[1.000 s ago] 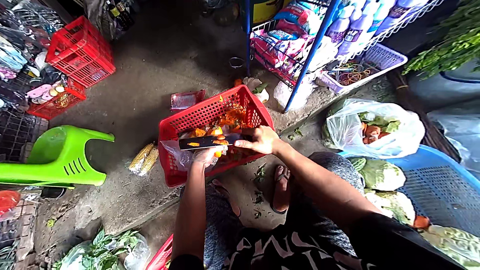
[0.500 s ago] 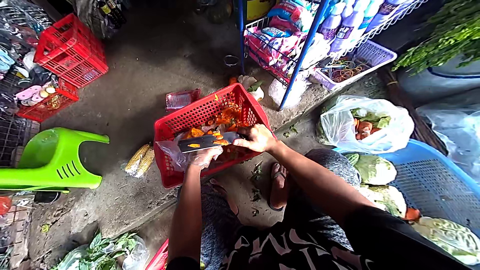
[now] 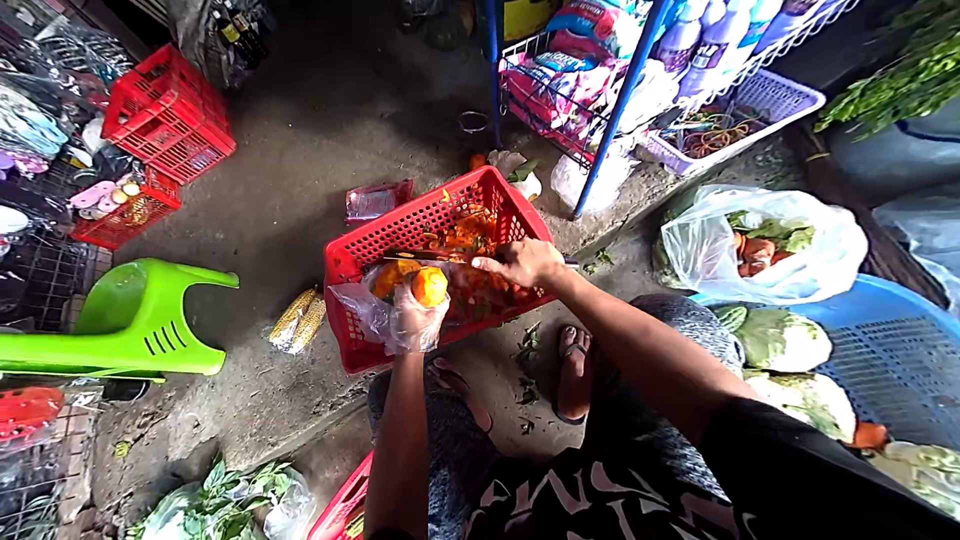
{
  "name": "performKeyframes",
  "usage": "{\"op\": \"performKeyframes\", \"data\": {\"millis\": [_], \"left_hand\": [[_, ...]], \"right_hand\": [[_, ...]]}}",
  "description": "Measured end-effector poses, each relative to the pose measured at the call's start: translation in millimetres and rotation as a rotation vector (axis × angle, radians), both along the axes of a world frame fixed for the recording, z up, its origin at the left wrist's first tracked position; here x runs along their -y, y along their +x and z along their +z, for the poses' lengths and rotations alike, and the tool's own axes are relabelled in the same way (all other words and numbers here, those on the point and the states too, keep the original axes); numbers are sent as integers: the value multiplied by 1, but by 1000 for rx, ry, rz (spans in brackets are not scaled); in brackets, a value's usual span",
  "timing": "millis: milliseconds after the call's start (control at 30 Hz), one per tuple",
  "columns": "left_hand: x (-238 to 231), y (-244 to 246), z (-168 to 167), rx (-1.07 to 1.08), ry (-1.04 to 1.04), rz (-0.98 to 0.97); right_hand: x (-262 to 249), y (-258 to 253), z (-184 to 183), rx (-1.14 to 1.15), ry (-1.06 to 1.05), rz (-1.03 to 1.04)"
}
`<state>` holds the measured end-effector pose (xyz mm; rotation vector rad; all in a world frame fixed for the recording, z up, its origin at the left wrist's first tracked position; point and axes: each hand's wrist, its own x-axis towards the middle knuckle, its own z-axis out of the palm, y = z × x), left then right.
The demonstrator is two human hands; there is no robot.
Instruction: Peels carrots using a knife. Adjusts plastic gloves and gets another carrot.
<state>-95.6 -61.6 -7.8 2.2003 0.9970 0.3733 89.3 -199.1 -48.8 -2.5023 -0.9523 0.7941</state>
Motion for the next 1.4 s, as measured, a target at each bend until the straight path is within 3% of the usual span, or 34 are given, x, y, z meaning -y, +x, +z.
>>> {"op": "performKeyframes", "data": {"millis": [67,167,367,500,567,767,867,967,1067,1200,1333,1400], "left_hand": [[-11,2,-8,20,-168,-33],[-24,6,-26,219,-472,-119],[-26,15,-28,563,-705,-29],[-36,9,-20,817,-1193,-32],[-38,10,-19,869,-1313,3],[-25,17,-25,699,-1049,-39],[-13,24,-22,587,-1078,61],[-4,31,-22,575,-1109,161],[-9,35,-24,624,-1006,171],[-15,38,-29,674,-879,122],[-7,26,-26,663,-612,-33],[-9,21,-26,666,-619,-87]], "right_hand": [[-2,1,0,-14,24,-49],[2,-6,9,-128,90,-121],[7,-8,15,-111,155,-75],[9,-8,9,-96,244,-52],[10,-13,11,-76,319,-36],[6,-35,15,107,459,50],[0,-43,13,172,478,115],[-6,-42,7,134,405,120],[-11,-36,4,23,298,48],[-12,-35,8,-69,252,16],[-7,-17,21,-212,41,-108],[-6,-9,18,-209,1,-156]]}}
